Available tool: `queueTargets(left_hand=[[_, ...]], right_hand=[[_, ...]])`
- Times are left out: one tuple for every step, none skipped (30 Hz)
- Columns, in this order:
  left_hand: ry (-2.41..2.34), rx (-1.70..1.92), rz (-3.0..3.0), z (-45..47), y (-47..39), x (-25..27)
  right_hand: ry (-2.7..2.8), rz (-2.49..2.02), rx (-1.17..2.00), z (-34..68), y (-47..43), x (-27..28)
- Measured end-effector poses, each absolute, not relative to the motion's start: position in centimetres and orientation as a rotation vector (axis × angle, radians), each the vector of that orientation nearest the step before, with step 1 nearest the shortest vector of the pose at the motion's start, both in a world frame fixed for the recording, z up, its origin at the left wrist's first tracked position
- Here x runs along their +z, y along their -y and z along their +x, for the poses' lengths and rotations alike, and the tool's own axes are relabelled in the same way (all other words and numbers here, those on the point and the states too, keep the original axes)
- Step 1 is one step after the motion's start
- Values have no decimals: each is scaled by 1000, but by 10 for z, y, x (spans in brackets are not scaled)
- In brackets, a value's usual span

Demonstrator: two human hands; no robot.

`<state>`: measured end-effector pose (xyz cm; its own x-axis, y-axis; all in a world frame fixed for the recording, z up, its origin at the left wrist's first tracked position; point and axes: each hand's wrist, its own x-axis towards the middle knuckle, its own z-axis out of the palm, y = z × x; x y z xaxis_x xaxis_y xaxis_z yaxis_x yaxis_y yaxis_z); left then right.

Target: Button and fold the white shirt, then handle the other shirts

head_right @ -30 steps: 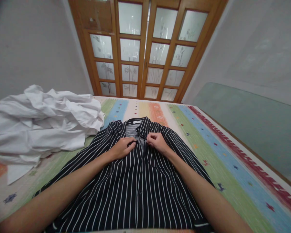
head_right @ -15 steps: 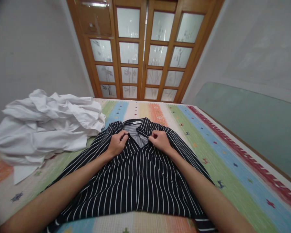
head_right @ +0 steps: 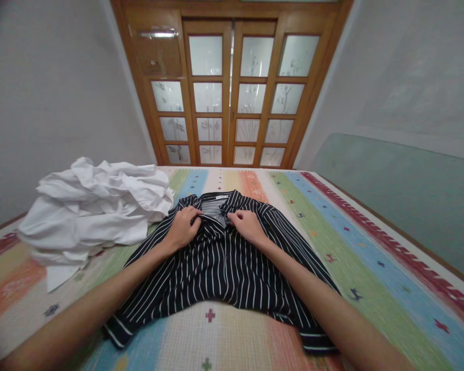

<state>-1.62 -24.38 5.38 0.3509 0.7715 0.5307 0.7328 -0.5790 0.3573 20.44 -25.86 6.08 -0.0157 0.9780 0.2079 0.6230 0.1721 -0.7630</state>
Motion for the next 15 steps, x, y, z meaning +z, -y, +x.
queueTargets(left_hand=[[-1376, 1052, 2598, -16, 246, 55], [-1307, 1055, 2664, -14, 249, 57], [-1207, 1049, 2726, -12, 252, 57], [-1085, 1033, 2772, -9, 254, 57], [-958, 1001, 2795, -5, 256, 56], [-853, 960, 2789, -1, 257, 54], [-782, 916, 2757, 3, 259, 51], [-746, 871, 2708, 7, 260, 48], [-741, 836, 2650, 11, 261, 44], [-758, 815, 2593, 14, 261, 40], [-781, 808, 2544, 16, 262, 36], [-803, 813, 2502, 17, 262, 33], [-820, 826, 2465, 17, 263, 30], [-829, 837, 2436, 16, 264, 29], [-829, 836, 2416, 16, 265, 28]], right_hand=[[1714, -1562, 839, 199, 264, 62], [1695, -1602, 1062, 195, 268, 63], [1671, -1642, 1260, 192, 272, 62], [1651, -1672, 1412, 190, 275, 61], [1641, -1685, 1513, 188, 277, 58], [1632, -1682, 1569, 188, 279, 56], [1615, -1663, 1592, 189, 280, 53], [1587, -1639, 1595, 190, 281, 49], [1555, -1611, 1587, 192, 283, 46], [1524, -1579, 1578, 194, 284, 44], [1500, -1542, 1572, 196, 285, 41], [1477, -1498, 1563, 198, 286, 38], [1454, -1446, 1547, 199, 287, 36], [1431, -1390, 1522, 201, 288, 33], [1409, -1337, 1495, 202, 289, 31]])
